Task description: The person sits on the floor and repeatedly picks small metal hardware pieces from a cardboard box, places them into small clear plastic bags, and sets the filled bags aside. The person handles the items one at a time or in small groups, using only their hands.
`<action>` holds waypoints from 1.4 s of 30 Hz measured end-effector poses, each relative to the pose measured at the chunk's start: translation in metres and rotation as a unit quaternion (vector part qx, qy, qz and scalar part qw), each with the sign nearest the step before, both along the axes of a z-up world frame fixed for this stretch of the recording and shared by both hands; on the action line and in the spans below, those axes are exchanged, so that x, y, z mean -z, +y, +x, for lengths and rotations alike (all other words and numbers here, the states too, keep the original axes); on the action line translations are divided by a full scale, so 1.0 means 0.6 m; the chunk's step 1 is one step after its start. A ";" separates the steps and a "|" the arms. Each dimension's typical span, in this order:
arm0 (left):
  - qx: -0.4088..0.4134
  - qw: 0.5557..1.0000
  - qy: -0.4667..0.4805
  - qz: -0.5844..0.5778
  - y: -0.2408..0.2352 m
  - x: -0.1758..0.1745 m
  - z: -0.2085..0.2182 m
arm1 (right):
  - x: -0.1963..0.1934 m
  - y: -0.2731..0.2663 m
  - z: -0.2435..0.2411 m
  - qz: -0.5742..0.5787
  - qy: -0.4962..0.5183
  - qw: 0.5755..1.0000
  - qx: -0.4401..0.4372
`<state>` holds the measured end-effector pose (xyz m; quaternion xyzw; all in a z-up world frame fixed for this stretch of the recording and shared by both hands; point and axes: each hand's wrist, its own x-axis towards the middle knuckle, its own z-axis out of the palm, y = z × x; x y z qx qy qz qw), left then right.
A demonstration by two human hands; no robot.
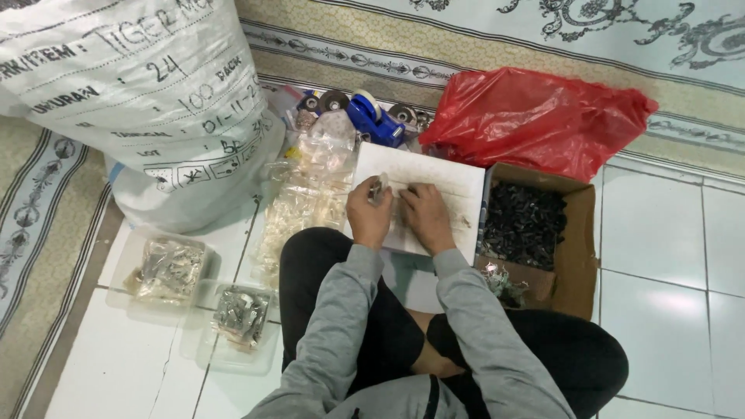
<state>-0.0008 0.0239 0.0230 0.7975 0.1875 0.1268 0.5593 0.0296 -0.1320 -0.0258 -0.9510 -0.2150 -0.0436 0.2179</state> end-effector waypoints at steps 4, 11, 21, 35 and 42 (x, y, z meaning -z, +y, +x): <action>0.077 0.997 0.010 -0.008 -0.007 -0.013 -0.005 | -0.005 -0.037 -0.015 -0.014 0.014 1.000 0.002; 0.180 0.983 0.038 0.024 -0.018 0.013 0.005 | -0.051 -0.060 -0.029 -0.047 0.107 0.993 -0.015; 0.189 0.981 0.042 0.024 -0.018 0.002 0.001 | -0.068 -0.049 -0.017 -0.025 0.146 0.989 0.026; 0.196 0.980 0.016 0.041 -0.018 0.013 -0.002 | -0.013 -0.070 0.002 0.037 0.219 0.970 0.097; 0.213 0.975 -0.007 0.064 -0.021 0.032 0.003 | -0.055 -0.071 -0.005 0.331 0.212 0.906 0.160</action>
